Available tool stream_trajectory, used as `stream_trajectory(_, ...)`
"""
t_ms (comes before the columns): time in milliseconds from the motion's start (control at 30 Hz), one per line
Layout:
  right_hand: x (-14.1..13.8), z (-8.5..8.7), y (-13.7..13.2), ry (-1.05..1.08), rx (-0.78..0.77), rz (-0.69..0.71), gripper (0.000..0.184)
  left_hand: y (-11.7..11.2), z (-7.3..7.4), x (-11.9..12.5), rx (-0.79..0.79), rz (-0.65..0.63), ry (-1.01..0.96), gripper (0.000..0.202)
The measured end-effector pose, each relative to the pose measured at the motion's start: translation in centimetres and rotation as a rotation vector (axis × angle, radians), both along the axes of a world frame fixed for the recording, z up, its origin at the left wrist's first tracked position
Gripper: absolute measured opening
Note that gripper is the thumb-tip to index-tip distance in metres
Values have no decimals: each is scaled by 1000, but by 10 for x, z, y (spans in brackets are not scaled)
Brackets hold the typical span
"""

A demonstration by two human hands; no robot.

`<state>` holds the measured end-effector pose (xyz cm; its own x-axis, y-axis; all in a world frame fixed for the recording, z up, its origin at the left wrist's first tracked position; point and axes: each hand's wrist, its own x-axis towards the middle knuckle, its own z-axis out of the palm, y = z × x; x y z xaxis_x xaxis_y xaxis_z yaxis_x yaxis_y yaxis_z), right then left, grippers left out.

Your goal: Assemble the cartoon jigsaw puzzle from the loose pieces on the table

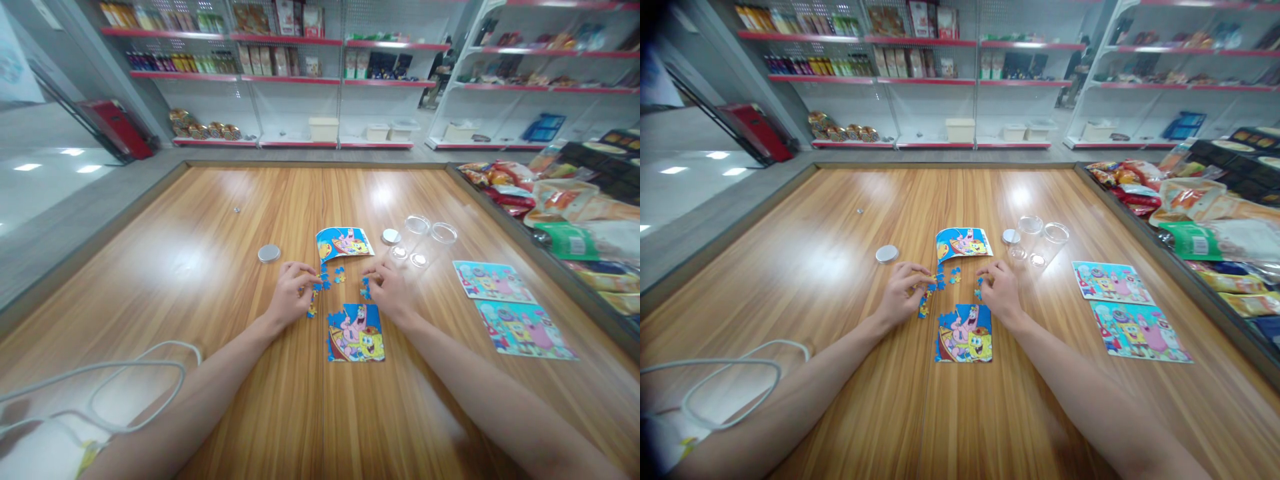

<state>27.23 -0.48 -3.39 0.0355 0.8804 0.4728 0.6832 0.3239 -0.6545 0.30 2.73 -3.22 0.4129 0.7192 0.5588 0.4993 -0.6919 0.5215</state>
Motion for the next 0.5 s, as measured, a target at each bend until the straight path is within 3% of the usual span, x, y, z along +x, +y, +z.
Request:
stream_trajectory(200,6,-5,7,-2,-81,34,23,3,-5,1,-4,11,-3,24)
stream_trajectory(500,-3,5,2,63,-80,219,17,4,-9,2,-11,-17,38,23)
